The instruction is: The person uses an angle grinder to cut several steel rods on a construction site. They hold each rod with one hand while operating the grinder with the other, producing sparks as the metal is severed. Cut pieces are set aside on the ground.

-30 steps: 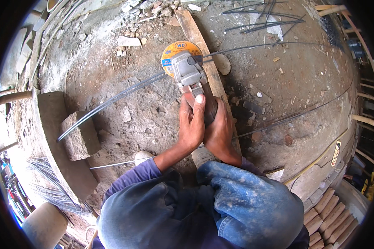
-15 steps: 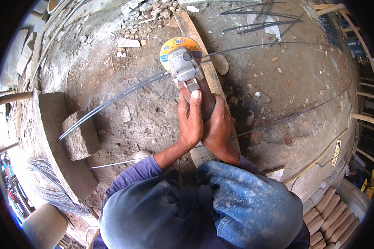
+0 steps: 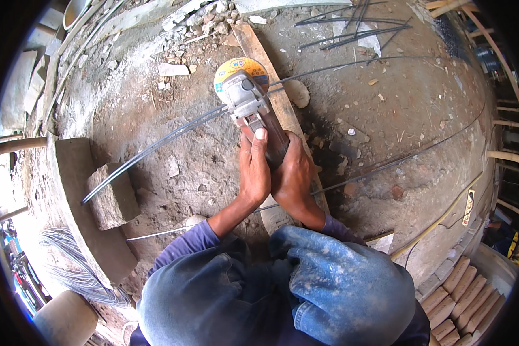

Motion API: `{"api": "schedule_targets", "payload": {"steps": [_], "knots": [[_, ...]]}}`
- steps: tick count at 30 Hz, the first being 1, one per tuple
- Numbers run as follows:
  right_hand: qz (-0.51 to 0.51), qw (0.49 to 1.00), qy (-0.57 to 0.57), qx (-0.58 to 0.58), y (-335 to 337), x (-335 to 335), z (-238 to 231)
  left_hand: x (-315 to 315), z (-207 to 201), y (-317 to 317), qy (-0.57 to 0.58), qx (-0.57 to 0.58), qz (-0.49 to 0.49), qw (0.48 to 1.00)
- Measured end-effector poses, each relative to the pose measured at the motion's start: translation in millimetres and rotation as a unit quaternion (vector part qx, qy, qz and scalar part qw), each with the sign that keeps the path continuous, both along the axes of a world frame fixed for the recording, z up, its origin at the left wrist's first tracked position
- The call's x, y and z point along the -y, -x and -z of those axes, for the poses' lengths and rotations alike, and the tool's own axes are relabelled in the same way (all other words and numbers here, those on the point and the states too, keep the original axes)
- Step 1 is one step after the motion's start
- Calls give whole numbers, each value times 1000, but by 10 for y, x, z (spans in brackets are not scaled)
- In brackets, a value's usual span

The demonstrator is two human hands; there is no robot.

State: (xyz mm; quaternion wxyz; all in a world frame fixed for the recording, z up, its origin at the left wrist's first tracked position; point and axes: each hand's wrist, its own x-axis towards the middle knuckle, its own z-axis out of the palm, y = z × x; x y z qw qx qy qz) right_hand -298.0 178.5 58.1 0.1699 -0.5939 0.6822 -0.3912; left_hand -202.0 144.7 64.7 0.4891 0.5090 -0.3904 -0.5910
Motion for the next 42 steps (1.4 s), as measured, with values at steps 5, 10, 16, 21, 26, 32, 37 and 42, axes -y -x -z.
{"api": "schedule_targets", "payload": {"steps": [5,10,16,21,26,32,37,42], "knots": [[16,999,-28,-25,-16,-18,5,21,47,-2,-12,-50,15,999],[-3,999,-22,-26,-33,-41,9,25,74,18,-46,-86,-16,995],[-20,999,-29,-22,-34,-28,69,101,43,-36,-133,-103,-16,986],[-9,995,-92,22,16,18,-30,46,-74,-55,-97,-52,23,994],[-32,995,-73,64,199,59,-183,51,-100,-123,-27,-56,96,993],[-40,985,-78,150,224,74,-251,84,-87,-105,-3,-9,87,996],[-51,987,-90,120,227,23,-102,103,-145,-138,35,90,111,989],[12,987,-60,150,335,1,169,89,-128,-146,134,145,128,972]]}}
